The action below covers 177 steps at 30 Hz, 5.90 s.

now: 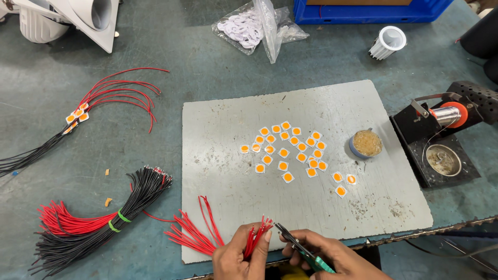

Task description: The person solders black and red wires to small square LED modules on a workbench. They apply flux to wire ends, use a soldering iron to attach wires to LED pads, and later strip and flux red wires. The work area includes pliers, a soldering station, and LED housings.

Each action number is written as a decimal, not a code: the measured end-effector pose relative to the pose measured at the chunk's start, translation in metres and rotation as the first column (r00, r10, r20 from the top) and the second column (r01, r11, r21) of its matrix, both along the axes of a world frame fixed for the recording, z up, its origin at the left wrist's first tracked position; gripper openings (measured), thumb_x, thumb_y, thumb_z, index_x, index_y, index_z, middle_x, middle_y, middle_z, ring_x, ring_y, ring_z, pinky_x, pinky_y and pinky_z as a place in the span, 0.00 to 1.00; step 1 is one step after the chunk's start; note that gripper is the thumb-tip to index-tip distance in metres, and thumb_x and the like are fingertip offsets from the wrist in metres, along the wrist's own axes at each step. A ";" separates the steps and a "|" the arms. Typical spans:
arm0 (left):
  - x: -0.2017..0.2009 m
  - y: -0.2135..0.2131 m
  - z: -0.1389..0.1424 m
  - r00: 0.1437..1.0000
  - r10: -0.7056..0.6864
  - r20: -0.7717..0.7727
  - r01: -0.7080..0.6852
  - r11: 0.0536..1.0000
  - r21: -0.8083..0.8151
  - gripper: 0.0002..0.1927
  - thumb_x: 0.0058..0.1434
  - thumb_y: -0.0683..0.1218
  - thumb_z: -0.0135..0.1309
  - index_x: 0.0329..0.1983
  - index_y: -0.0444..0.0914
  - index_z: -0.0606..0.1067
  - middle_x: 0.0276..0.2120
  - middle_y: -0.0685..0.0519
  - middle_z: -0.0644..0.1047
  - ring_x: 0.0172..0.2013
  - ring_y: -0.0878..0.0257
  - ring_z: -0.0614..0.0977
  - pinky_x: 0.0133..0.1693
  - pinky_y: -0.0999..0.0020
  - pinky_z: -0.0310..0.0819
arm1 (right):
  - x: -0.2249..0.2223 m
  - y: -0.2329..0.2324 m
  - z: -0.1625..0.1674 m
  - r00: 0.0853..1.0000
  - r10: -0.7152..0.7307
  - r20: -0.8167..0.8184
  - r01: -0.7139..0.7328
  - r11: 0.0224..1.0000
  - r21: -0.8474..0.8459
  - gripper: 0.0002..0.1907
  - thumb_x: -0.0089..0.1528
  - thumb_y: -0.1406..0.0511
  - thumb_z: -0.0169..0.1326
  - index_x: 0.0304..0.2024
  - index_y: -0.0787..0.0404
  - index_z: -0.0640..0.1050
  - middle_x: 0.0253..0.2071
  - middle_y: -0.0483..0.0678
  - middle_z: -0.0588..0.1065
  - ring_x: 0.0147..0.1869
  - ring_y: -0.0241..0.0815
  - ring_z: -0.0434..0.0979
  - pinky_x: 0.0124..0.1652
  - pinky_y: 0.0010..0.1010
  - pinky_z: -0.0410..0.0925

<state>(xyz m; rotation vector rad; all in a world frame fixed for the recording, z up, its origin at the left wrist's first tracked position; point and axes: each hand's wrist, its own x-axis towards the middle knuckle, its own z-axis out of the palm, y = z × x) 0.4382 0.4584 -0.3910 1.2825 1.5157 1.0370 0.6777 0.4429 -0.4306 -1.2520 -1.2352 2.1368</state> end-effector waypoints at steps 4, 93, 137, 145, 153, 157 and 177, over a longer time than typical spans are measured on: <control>0.000 -0.001 0.005 1.000 -0.005 -0.026 0.005 1.000 0.004 0.11 0.55 0.44 0.62 0.41 0.38 0.84 0.21 0.49 0.85 0.19 0.69 0.87 0.23 0.72 0.77 | -0.005 0.002 0.010 1.000 -0.003 0.012 0.003 1.000 0.012 0.46 0.49 0.79 0.54 0.71 0.59 0.66 0.55 0.50 0.76 0.57 0.40 0.76 0.61 0.35 0.69; -0.007 -0.006 -0.028 0.993 0.005 0.121 0.005 0.997 -0.078 0.12 0.56 0.47 0.63 0.41 0.37 0.86 0.23 0.52 0.87 0.26 0.73 0.84 0.34 0.74 0.78 | -0.001 0.001 0.001 0.998 0.012 -0.063 0.000 0.982 0.188 0.45 0.49 0.64 0.61 0.69 0.63 0.67 0.57 0.54 0.78 0.58 0.46 0.79 0.60 0.39 0.70; -0.012 -0.009 -0.043 0.930 -0.085 0.359 0.171 0.961 -0.217 0.09 0.58 0.42 0.61 0.36 0.31 0.87 0.19 0.58 0.80 0.22 0.75 0.74 0.26 0.75 0.67 | -0.003 -0.002 0.013 0.992 -0.041 0.122 0.031 0.996 0.079 0.39 0.51 0.78 0.53 0.68 0.58 0.75 0.54 0.49 0.79 0.53 0.38 0.80 0.47 0.33 0.72; -0.018 -0.009 -0.066 0.947 -0.018 0.321 0.070 0.986 -0.151 0.09 0.57 0.43 0.63 0.32 0.30 0.86 0.21 0.53 0.83 0.25 0.71 0.79 0.32 0.73 0.75 | 0.014 -0.010 -0.004 0.960 -0.136 -0.246 0.177 0.972 0.152 0.47 0.47 0.66 0.56 0.70 0.65 0.61 0.66 0.61 0.68 0.68 0.55 0.74 0.68 0.49 0.62; -0.021 -0.010 -0.075 0.952 0.007 0.305 0.033 0.991 -0.127 0.09 0.56 0.44 0.64 0.31 0.31 0.86 0.22 0.50 0.85 0.26 0.69 0.82 0.34 0.71 0.77 | 0.004 -0.007 0.001 0.957 -0.090 -0.278 0.142 0.974 0.176 0.41 0.52 0.67 0.56 0.69 0.67 0.64 0.67 0.54 0.72 0.64 0.49 0.77 0.64 0.42 0.68; -0.019 -0.010 -0.065 0.964 0.002 0.267 0.051 0.980 -0.192 0.10 0.51 0.43 0.68 0.34 0.32 0.87 0.22 0.47 0.86 0.25 0.68 0.83 0.32 0.71 0.78 | -0.003 -0.003 0.012 0.993 0.042 -0.107 -0.022 0.984 0.176 0.37 0.56 0.63 0.59 0.67 0.64 0.68 0.53 0.52 0.77 0.54 0.42 0.77 0.57 0.35 0.69; -0.014 -0.009 -0.038 0.941 -0.083 0.328 0.148 0.973 -0.177 0.08 0.58 0.42 0.63 0.36 0.31 0.87 0.21 0.54 0.83 0.25 0.73 0.79 0.32 0.73 0.75 | -0.012 0.003 0.032 0.997 0.068 0.042 -0.074 0.982 0.171 0.43 0.45 0.78 0.52 0.67 0.60 0.71 0.51 0.51 0.79 0.60 0.43 0.79 0.61 0.36 0.67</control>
